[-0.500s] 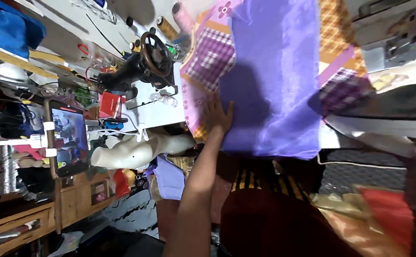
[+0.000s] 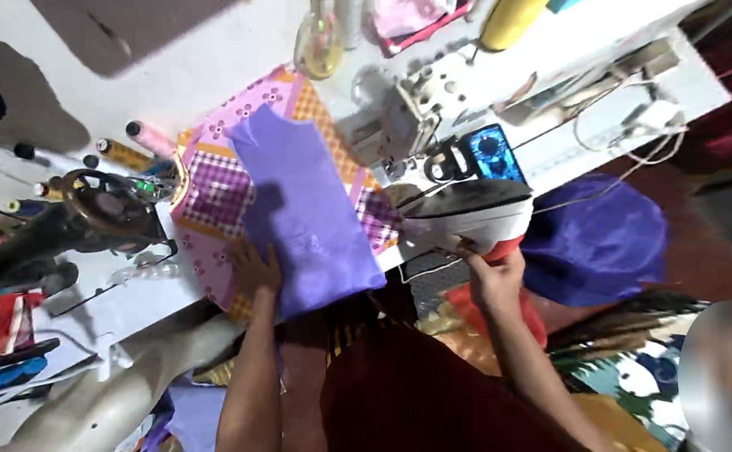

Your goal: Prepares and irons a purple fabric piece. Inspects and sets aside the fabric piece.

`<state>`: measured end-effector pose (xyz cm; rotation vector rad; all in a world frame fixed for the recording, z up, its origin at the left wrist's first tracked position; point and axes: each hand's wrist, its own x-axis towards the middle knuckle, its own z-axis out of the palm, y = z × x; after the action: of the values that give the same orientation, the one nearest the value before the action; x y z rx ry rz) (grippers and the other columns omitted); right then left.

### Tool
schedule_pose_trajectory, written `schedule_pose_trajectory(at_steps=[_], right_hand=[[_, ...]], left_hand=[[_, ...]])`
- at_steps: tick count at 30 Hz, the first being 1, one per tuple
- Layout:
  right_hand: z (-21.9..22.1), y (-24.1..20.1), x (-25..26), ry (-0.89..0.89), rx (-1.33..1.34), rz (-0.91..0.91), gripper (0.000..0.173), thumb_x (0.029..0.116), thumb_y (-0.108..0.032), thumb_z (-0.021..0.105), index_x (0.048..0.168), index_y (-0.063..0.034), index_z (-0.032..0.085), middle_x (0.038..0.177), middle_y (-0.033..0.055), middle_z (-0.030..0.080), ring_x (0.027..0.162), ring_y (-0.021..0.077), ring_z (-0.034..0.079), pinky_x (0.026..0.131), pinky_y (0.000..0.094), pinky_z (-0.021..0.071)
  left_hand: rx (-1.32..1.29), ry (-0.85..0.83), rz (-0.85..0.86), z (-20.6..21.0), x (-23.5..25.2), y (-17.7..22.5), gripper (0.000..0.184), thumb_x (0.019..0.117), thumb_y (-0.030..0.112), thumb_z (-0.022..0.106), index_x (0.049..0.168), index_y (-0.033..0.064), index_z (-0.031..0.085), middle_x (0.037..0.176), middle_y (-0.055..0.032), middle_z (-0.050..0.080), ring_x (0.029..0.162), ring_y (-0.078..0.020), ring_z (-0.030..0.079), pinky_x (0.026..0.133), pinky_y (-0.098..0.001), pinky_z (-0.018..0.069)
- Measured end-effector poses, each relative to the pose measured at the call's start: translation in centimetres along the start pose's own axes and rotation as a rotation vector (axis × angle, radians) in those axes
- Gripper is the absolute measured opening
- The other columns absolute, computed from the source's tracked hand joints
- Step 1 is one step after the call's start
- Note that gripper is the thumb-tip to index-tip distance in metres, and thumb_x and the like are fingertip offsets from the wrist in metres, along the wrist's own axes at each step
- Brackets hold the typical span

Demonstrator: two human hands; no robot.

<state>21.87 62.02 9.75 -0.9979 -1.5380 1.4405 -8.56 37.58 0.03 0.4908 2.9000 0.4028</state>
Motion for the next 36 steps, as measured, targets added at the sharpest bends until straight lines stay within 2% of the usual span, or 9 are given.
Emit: schedule_pose_trajectory(at_steps=[9,13,17,21,26,28,31,33,36], right_hand=[[5.7,2.5,1.3,0.038,-0.025,-0.012,0.038,0.0861,-0.005,0.074,0.117,0.0068,0.056,0.102,0.0060,0.068,0.093,0.0080,0.069,0.085,0.0274,0.0601],[5.9,3.7,0.9,0.054,-0.017,0.044,0.047,0.0899,-0.004,0.070,0.128,0.0120,0.049,0.111,0.0097,0.067,0.102,0.0092,0.069,0.092,0.0284,0.0594],[5.4,3.0,1.0,-0.002,-0.092,0.120,0.056,0.0927,-0.009,0.070,0.137,0.0141,0.044,0.122,0.0159,0.065,0.110,0.0092,0.067,0.098,0.0261,0.0562],[5.6,2.5,0.9,0.011,-0.132,0.134,0.057,0.0919,-0.009,0.072,0.137,0.0116,0.045,0.121,0.0145,0.066,0.109,0.0079,0.067,0.096,0.0245,0.0566],[6.0,2.6,0.6,0.047,-0.168,0.149,0.063,0.0892,-0.008,0.075,0.140,0.0108,0.043,0.121,0.0153,0.068,0.107,0.0107,0.069,0.096,0.0281,0.0577],[6.3,2.9,0.2,0.076,-0.161,0.147,0.064,0.0878,-0.009,0.077,0.140,0.0095,0.043,0.120,0.0143,0.068,0.106,0.0115,0.069,0.095,0.0290,0.0586],[6.7,3.0,-0.7,0.124,-0.179,0.169,0.073,0.0876,-0.008,0.077,0.146,0.0097,0.037,0.130,0.0196,0.062,0.115,0.0149,0.066,0.100,0.0303,0.0557],[7.2,3.0,-1.3,0.155,-0.203,0.157,0.075,0.0880,-0.008,0.076,0.148,0.0097,0.034,0.132,0.0210,0.060,0.115,0.0149,0.065,0.099,0.0292,0.0557],[7.5,3.2,-2.6,0.215,-0.269,0.214,0.075,0.0893,-0.010,0.075,0.149,0.0087,0.033,0.131,0.0227,0.060,0.113,0.0180,0.065,0.097,0.0317,0.0554]], left_hand=[[0.003,0.028,0.026,-0.3,0.0,0.0,0.076,0.1038,0.052,0.040,0.157,-0.0026,0.033,0.165,-0.0292,0.024,0.154,-0.0470,0.019,0.124,-0.0587,0.0184],[0.003,0.015,0.006,-0.4,-0.1,0.0,0.080,0.1033,0.056,0.037,0.159,-0.0012,0.031,0.165,-0.0299,0.023,0.154,-0.0473,0.020,0.124,-0.0583,0.0188],[-0.060,0.109,0.044,0.0,0.1,-0.1,0.078,0.1016,0.052,0.047,0.158,-0.0005,0.034,0.162,-0.0311,0.030,0.150,-0.0501,0.027,0.122,-0.0607,0.0234],[-0.038,0.158,0.071,0.5,0.1,-0.4,0.078,0.1010,0.053,0.045,0.157,-0.0003,0.035,0.162,-0.0303,0.029,0.149,-0.0489,0.031,0.120,-0.0607,0.0272],[-0.069,0.118,0.050,-0.7,0.4,0.0,0.077,0.1019,0.053,0.044,0.158,0.0004,0.035,0.164,-0.0342,0.019,0.152,-0.0547,0.015,0.118,-0.0753,0.0032],[-0.085,0.113,0.136,-2.1,2.1,0.8,0.072,0.1038,0.050,0.041,0.158,0.0019,0.035,0.164,-0.0345,0.017,0.153,-0.0550,0.011,0.118,-0.0757,0.0007],[-0.039,0.007,0.452,-3.4,7.1,2.5,0.062,0.1071,0.045,0.038,0.154,0.0044,0.045,0.162,-0.0264,0.033,0.152,-0.0487,0.025,0.120,-0.0696,0.0146],[0.069,-0.212,0.605,-3.9,11.8,4.0,0.064,0.1088,0.047,0.032,0.160,0.0089,0.035,0.168,-0.0199,0.024,0.157,-0.0399,0.017,0.125,-0.0611,0.0100],[0.165,-0.330,0.663,-3.1,17.8,5.9,0.069,0.1085,0.053,0.027,0.163,0.0117,0.026,0.171,-0.0167,0.015,0.159,-0.0361,0.009,0.126,-0.0608,0.0050]])
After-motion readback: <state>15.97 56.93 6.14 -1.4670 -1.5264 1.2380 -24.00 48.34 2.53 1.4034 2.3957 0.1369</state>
